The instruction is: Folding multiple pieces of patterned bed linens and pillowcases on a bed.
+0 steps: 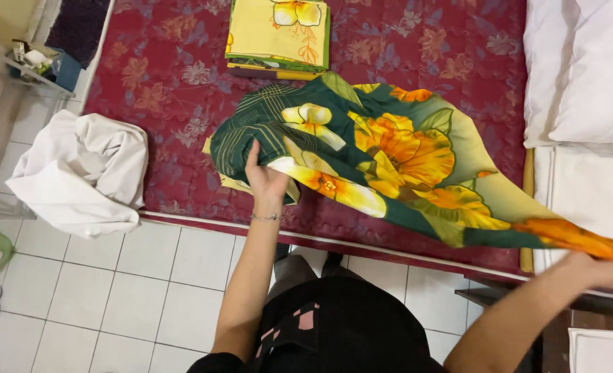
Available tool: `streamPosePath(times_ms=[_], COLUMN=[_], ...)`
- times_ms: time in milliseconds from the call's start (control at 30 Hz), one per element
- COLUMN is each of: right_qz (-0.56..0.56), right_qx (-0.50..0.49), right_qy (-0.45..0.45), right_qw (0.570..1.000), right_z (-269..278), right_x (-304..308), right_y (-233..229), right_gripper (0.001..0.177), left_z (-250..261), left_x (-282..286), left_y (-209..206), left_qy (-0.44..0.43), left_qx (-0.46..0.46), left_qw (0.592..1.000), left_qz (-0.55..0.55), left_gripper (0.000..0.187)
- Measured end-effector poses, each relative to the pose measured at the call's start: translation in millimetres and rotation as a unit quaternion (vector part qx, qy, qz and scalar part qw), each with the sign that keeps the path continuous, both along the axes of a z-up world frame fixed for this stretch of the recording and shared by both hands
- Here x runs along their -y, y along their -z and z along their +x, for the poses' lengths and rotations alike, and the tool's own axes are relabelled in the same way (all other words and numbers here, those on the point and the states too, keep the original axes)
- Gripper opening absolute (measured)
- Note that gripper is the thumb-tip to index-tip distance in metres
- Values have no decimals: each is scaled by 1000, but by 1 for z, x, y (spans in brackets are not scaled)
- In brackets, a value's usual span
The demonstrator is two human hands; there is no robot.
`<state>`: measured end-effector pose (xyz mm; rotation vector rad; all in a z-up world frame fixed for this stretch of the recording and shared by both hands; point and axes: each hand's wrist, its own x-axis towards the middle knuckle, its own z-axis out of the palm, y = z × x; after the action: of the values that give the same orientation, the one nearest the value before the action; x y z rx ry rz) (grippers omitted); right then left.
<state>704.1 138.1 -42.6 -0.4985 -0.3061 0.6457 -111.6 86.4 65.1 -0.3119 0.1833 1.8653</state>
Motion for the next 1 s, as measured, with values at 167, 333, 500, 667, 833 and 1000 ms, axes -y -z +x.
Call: streamPosePath(times_ms=[167, 333, 500, 667, 833, 1000], right_qz=[-139, -178, -148, -50, 44, 96], right_qx=[75, 696, 756, 821, 856, 870], right_qy=[-168, -350, -325, -309, -281, -263], right_qw=[973, 601, 549, 477, 431, 405], right_z=[-381, -573, -611, -633, -632, -624], right_x=[-29, 24, 16, 24, 25, 26], right_y=[-127, -202, -146, -170, -182, -192], right_gripper=[35, 81, 41, 19, 16, 10], left_z=[66, 94, 63, 33, -25, -54], left_x=[-9, -4, 5, 18, 19, 44], left_y=[-34, -57, -11, 1, 63, 0], left_qy=[88, 250, 205, 182, 34, -58], left_qx=[20, -34, -29, -51, -12, -18], left_qw=[996, 967, 973, 979, 996, 996], left_qz=[-5, 43, 98, 82, -80, -71], left_gripper=[39, 63, 45, 44, 40, 52])
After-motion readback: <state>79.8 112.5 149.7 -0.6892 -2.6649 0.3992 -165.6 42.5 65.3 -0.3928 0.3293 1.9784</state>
